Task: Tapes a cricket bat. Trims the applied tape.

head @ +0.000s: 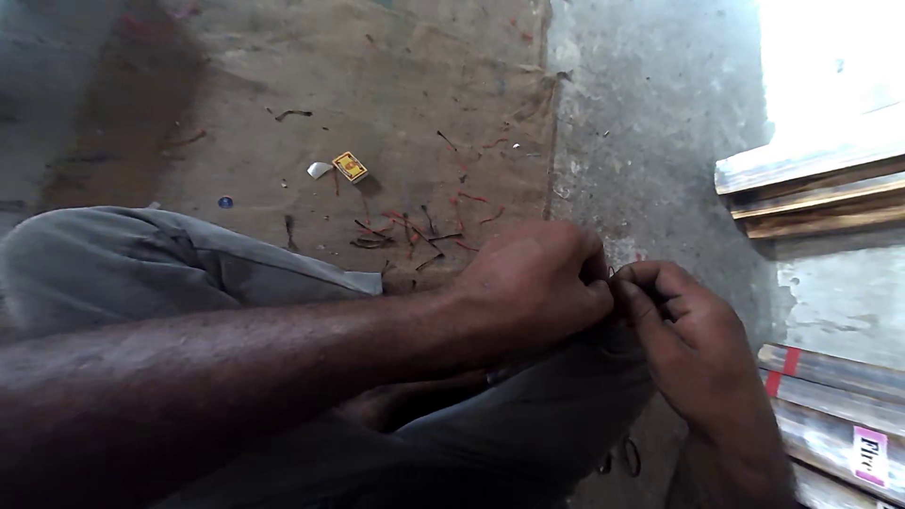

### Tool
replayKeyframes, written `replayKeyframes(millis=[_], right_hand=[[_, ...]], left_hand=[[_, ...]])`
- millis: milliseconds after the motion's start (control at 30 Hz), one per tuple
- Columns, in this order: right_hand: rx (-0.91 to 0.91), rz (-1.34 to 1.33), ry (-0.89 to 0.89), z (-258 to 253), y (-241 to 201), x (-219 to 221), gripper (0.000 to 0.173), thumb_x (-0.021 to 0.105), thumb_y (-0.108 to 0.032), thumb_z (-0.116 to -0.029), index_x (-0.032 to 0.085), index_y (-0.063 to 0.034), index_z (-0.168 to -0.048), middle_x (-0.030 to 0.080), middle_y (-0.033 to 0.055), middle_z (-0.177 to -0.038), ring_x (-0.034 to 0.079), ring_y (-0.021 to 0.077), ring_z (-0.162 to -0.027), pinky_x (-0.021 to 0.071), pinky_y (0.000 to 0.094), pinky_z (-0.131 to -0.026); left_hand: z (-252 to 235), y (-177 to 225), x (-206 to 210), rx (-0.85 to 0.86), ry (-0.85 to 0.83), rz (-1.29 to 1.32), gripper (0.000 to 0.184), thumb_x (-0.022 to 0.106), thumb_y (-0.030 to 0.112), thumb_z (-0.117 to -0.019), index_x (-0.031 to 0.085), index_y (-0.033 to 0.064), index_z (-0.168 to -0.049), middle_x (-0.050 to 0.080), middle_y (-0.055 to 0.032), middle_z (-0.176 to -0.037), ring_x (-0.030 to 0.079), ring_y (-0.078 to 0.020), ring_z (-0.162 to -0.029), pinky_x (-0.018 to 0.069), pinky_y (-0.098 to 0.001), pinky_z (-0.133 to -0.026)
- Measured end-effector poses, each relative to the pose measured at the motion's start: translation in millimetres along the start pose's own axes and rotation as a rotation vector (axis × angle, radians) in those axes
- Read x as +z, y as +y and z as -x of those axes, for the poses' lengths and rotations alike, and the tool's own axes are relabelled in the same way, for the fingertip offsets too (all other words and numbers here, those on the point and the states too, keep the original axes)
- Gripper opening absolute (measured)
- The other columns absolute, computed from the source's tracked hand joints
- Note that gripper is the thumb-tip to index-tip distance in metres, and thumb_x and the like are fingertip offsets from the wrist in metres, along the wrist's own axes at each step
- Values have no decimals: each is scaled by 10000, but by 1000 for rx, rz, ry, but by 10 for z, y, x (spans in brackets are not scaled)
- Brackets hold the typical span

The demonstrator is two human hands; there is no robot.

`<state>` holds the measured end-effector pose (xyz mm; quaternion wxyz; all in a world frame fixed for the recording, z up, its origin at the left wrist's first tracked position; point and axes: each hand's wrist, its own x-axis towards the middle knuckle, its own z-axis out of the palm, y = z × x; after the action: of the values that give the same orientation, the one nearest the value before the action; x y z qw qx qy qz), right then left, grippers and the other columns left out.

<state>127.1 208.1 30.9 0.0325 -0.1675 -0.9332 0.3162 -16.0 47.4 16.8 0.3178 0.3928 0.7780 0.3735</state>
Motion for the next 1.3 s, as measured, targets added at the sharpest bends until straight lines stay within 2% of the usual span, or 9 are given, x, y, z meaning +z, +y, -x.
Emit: replayKeyframes(millis=[167,333,567,667,767,900,1000,1167,1300], right_hand=[[-49,-190,-35,-44,48,-40,125,581,-181,-1031,673,-157,-1112,682,-32,-906,662,101,-739,580,256,-597],[-9,-386,-70,-18,118,-82,142,552,-185,-1034,649,-133,-1123,650,7,-894,639,114,-738,574,263,-616],[-45,-701,50,-19,315,-130,288,410,-208,-1090,612,-109,-1269,657,32,-1104,667,127,-910,594,280,-774],[-161,-517,149,80,541,-110,334,512,-296,-1060,556,-141,-1353,603,30,-1291,648,193,-1092,590,367,-901],[-232,-207,175,208,629,-3,440,637,-328,-1000,571,-183,-1410,526,18,-1405,605,169,-1180,584,346,-934],[-312,76,252,206,670,215,523,685,-430,-947,585,-234,-1421,507,15,-1463,485,214,-1330,438,436,-1074],[-296,59,326,155,619,287,337,707,-323,-950,693,-245,-1277,552,-1,-1374,525,189,-1254,461,421,-1030],[-352,169,400,78,430,209,159,625,-183,-1010,747,-117,-1087,692,36,-1186,605,205,-1185,463,438,-1041],[-81,-357,229,48,254,117,172,544,-174,-1062,672,-104,-1153,688,11,-1110,674,130,-992,592,305,-854]], left_hand=[[20,12,19,80,-2,143,101,664,331,-952,707,254,-904,635,123,-733,596,-21,-631,523,-299,-536],[59,3,163,469,27,179,90,652,217,-977,729,175,-996,669,86,-875,627,-20,-764,562,-264,-665],[-46,-87,123,500,37,299,120,644,192,-1003,755,162,-1036,698,85,-896,643,-8,-782,574,-234,-681],[-72,-122,66,499,42,322,134,634,187,-1012,755,147,-1053,701,76,-891,640,-12,-770,566,-231,-676],[-92,-116,48,462,47,354,131,648,187,-1008,755,138,-1064,709,68,-896,646,-11,-765,567,-214,-669],[-100,-93,9,417,16,402,107,655,159,-1005,746,123,-1049,712,55,-882,658,-24,-770,576,-212,-677],[-110,-112,8,436,21,399,107,653,146,-1006,744,113,-1049,712,49,-873,659,-26,-755,578,-210,-666],[-113,-116,27,453,23,376,110,651,162,-1007,743,118,-1049,705,55,-867,649,-22,-749,568,-213,-658],[-84,-118,39,468,44,325,122,644,201,-1010,753,153,-1032,703,83,-902,643,-8,-777,570,-221,-679]])
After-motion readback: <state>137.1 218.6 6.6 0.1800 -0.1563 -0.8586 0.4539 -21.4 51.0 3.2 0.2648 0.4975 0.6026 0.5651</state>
